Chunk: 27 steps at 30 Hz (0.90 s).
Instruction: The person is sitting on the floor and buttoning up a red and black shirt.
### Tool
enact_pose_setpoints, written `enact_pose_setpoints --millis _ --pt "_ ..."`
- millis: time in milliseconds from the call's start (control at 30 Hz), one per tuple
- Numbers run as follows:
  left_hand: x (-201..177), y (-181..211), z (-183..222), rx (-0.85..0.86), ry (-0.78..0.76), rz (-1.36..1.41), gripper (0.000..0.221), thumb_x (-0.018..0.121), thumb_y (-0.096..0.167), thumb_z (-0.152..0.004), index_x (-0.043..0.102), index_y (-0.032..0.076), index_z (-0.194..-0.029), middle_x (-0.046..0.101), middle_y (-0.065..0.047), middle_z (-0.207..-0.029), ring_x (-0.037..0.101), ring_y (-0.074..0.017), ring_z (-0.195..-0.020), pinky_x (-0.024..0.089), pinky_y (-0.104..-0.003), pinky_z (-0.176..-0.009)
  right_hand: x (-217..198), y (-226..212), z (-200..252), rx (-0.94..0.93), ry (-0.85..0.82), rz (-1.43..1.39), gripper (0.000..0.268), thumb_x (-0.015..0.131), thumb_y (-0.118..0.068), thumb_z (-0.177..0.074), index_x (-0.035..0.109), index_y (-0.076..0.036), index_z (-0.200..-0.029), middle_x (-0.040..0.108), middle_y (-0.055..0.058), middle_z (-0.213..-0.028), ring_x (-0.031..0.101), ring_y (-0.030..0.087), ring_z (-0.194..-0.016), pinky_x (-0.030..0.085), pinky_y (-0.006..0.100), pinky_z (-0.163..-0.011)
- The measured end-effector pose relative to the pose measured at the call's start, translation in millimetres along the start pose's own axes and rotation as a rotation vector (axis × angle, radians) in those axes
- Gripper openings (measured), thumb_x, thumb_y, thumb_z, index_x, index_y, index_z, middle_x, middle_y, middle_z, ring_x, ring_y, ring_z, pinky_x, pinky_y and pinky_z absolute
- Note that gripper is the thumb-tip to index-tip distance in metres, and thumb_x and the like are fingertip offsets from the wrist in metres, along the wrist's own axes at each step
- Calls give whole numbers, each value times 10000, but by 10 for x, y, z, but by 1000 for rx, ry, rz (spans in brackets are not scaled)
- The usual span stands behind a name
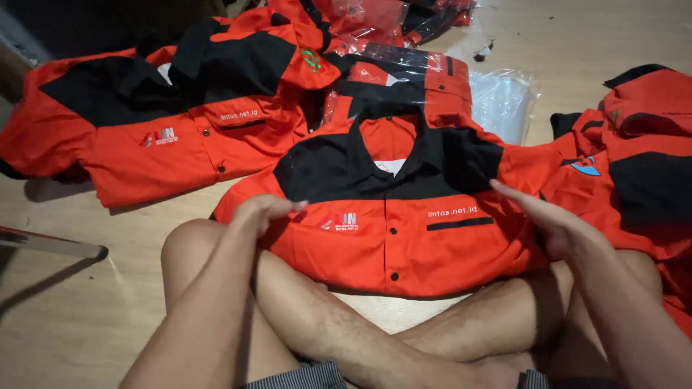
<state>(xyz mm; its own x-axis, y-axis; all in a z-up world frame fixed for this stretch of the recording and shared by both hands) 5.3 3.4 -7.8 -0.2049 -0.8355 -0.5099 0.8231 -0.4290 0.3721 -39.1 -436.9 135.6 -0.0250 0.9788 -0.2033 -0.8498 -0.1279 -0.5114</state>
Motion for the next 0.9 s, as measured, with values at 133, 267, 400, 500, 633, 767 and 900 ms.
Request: enact_pose_setpoints --millis 133,267,400,500,633,767,900 --pt "153 182 -408 -76 -262 -28 1118 540 679 -936 46 -41 -1635 313 -368 -1595 332 -517 -1464 198 -718 -1160 -31 114 -656 -74 118 -44 1097 729 -639 -848 249 -17 -1613 412 312 -1559 385 447 -1460 234 747 -1139" --pt "458 -102 -1166 -110 143 -89 1639 1000 541 -587 -214 47 -1571 161 -362 -1639 173 -525 -1517 214 -728 -1156 55 163 -797 -58 132 -181 697 738 -350 -939 425 50 -1417 629 368 -1156 646 568 -983 468 836 -778" --pt "86 17 99 110 270 377 1026 851 -79 -732 292 45 -1583 695 -195 -1251 684 -359 -1070 585 -530 -729 145 181 -241 -223 33 -275 227 615 -195 -998 670 -109 -1201 721 152 -1147 688 338 -1048 555 568 -924" --pt "-318 10 127 311 155 683 223 706 -118 -767 740 38 -922 744 -136 -871 721 -318 -789 610 -511 -665 9 193 -494 -195 -176 -352 212 584 -267 -1007 663 -212 -1196 719 32 -1161 680 216 -1060 554 430 -955" --pt "-831 125 1041 164 307 316 848 876 209 -781 428 139 -1498 555 -117 -1471 568 -339 -1296 510 -439 -984 83 3 -267 -246 -271 -377 306 533 -272 -979 633 -186 -1255 681 76 -1264 647 219 -1156 497 415 -1072" --pt "-1264 47 995 56 -61 195 417 716 256 -925 576 169 -1307 643 -114 -1325 649 -336 -1142 569 -495 -887 99 -283 -159 -372 -253 -408 264 571 -285 -950 658 -224 -1192 715 -22 -1216 684 127 -1138 532 300 -1064" --pt "-1679 -72 1482 98 -262 271 272 562 122 -996 690 36 -1221 735 -102 -1268 686 -240 -1165 542 -376 -1012 343 -581 425 -457 -252 -423 271 576 -315 -936 660 -254 -1187 741 -88 -1240 712 56 -1160 556 235 -1087"
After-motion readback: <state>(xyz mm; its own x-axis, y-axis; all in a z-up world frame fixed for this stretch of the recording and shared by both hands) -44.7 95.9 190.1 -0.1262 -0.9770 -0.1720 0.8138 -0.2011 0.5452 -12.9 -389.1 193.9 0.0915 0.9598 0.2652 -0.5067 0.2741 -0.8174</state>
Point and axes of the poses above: each hand's wrist, its own z-axis away from the middle knuckle, its own x-axis out of the palm, y = z × x, the point moved 1 cm from there along -z, towards the middle knuckle
